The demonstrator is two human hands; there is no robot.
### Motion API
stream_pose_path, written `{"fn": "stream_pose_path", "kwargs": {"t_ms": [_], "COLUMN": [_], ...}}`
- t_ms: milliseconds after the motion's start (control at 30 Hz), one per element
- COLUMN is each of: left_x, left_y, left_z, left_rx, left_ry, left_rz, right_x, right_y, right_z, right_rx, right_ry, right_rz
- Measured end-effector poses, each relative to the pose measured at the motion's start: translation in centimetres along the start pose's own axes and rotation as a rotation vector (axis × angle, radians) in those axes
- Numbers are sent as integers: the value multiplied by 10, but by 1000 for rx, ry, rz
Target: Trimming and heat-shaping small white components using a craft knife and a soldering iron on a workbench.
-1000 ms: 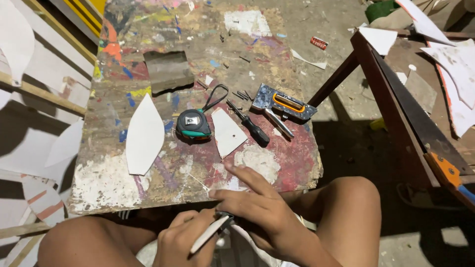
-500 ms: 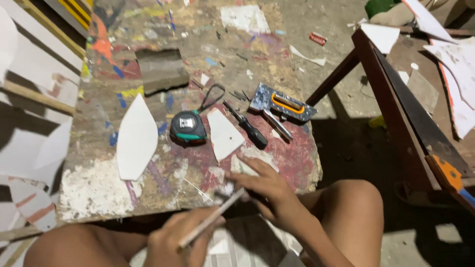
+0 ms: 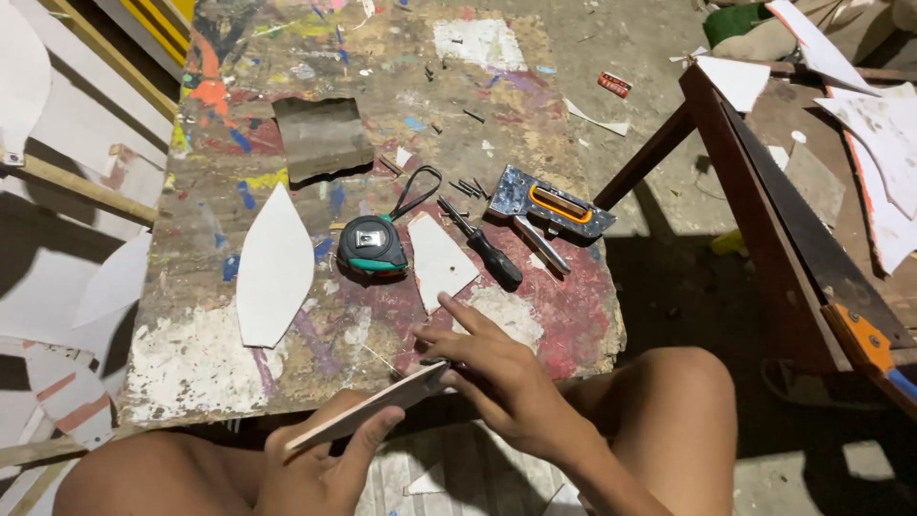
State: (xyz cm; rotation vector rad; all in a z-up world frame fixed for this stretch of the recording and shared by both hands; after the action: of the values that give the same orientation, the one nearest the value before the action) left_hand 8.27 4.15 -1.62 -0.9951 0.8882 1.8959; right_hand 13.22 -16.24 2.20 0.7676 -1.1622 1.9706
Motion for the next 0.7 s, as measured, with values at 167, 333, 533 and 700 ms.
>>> {"fn": "stream_pose_path", "kwargs": {"t_ms": [167, 333, 533, 700], "left_x": [-20, -15, -3, -10], "left_y": [10, 8, 7, 10], "left_z": [-2, -1, 3, 3], "left_rx": [31, -3, 3, 8], "left_ry": [42, -7, 45, 141], "left_rz": [-416, -315, -124, -181], "right_x": [18, 5, -29, -47], "right_y": [-3, 0, 21, 34], "right_z": [-2, -5, -1, 0], "right_rx": [-16, -45, -32, 52], "right_ry": [6, -8, 116, 164], "right_rz": [67, 163, 43, -83]}}
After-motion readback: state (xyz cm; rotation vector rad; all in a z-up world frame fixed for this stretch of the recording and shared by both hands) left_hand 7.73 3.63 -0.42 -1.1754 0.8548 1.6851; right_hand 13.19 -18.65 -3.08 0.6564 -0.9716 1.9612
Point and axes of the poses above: each hand's wrist, its own y-axis away from the middle knuckle, its own z-axis out of the back of the hand, x = y × z, the point moved 5 cm from there along -y, towards the middle knuckle, and after that the axes turned 15 degrees about -x, right-handed, at the moved point
